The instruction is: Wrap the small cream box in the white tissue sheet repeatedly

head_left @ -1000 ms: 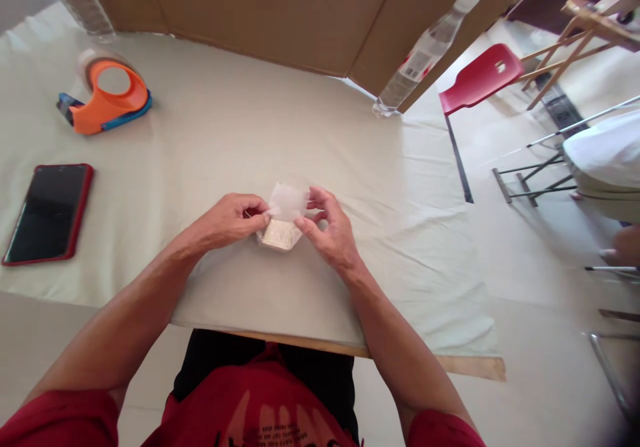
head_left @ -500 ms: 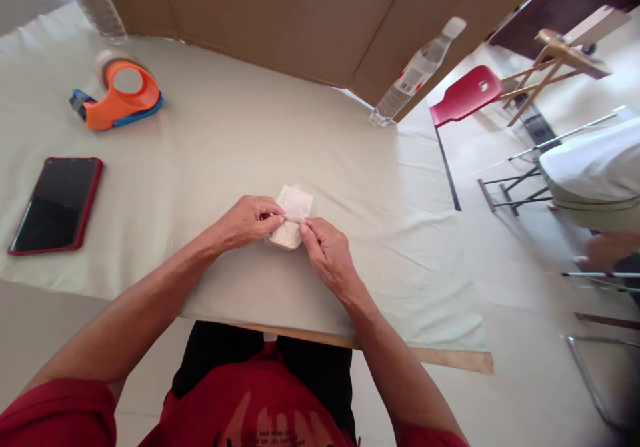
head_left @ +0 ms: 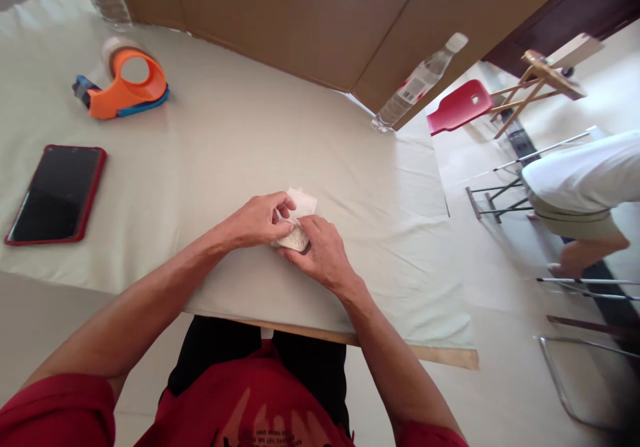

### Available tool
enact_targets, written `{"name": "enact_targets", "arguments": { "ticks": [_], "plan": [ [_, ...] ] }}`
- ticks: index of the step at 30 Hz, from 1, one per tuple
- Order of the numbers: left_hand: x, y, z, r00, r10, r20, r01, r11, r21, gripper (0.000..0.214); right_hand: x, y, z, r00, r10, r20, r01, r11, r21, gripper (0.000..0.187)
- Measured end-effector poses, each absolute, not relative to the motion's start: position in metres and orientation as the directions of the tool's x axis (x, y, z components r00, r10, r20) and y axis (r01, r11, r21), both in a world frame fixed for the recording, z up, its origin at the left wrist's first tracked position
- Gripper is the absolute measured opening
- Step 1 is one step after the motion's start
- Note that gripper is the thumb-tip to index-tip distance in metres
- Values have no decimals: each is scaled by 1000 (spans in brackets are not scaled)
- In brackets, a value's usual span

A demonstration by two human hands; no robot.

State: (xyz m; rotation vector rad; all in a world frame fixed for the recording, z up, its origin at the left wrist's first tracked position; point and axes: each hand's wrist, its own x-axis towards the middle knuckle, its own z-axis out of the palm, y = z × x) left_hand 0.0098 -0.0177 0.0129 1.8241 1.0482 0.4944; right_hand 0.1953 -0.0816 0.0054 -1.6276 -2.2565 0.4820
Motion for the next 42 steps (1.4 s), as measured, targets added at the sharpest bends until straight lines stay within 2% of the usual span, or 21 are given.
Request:
{"name": "enact_targets", "arguments": {
  "ticks": [2, 4, 8, 11, 13, 15, 18, 21, 25, 28, 30, 33, 36, 39, 42],
  "plan": [
    [6, -17, 16, 615, 774, -147, 441, -184, 878, 55, 199, -75, 8, -324, 946, 25, 828, 296, -476, 40],
    [2, -15, 19, 679, 721, -136, 398, -207, 894, 64, 204, -65, 10, -330, 944, -20, 786, 263, -560, 37],
    [1, -13, 16, 679, 726, -111, 362, -199, 911, 48, 214, -45, 17, -339, 921, -192, 678, 98, -729, 30],
    [4, -11, 13, 636, 758, -148, 381, -141, 914, 41, 221, -34, 22, -378, 880, -288, 640, 23, -768, 40],
    [7, -9, 12, 606, 780, -157, 405, -132, 905, 36, 225, -30, 26, -354, 892, -280, 658, 24, -753, 54],
    [9, -8, 11, 587, 794, -160, 439, -146, 887, 32, 229, -28, 27, -303, 921, -246, 675, 25, -737, 57],
    [12, -6, 9, 555, 824, -111, 499, -223, 837, 33, 228, -31, 25, -248, 953, -175, 675, 41, -737, 49],
    [14, -4, 5, 518, 855, -39, 568, -309, 763, 37, 223, -35, 18, -250, 966, -67, 669, 122, -733, 40],
    [15, -2, 1, 493, 868, -60, 612, -297, 733, 37, 218, -35, 14, -259, 965, -47, 676, 147, -722, 34],
    [17, -6, 2, 414, 909, -56, 634, -243, 734, 33, 216, -31, 16, -250, 965, -82, 707, 124, -696, 35],
    [17, -11, 4, 337, 941, 10, 637, -236, 734, 34, 214, -31, 18, -250, 962, -109, 738, 116, -664, 37],
    [18, -19, 6, 364, 926, 97, 590, -310, 746, 33, 213, -33, 22, -263, 955, -134, 760, 119, -639, 35],
    [18, -21, 5, 404, 911, 86, 525, -308, 793, 28, 220, -32, 23, -305, 940, -150, 702, 116, -702, 31],
    [19, -19, 2, 396, 917, 47, 481, -250, 840, 25, 231, -19, 18, -265, 958, -110, 625, 84, -776, 31],
    [19, -17, -1, 383, 924, 6, 450, -193, 872, 26, 235, 4, 11, -230, 969, -93, 631, 75, -772, 24]
  ]
}}
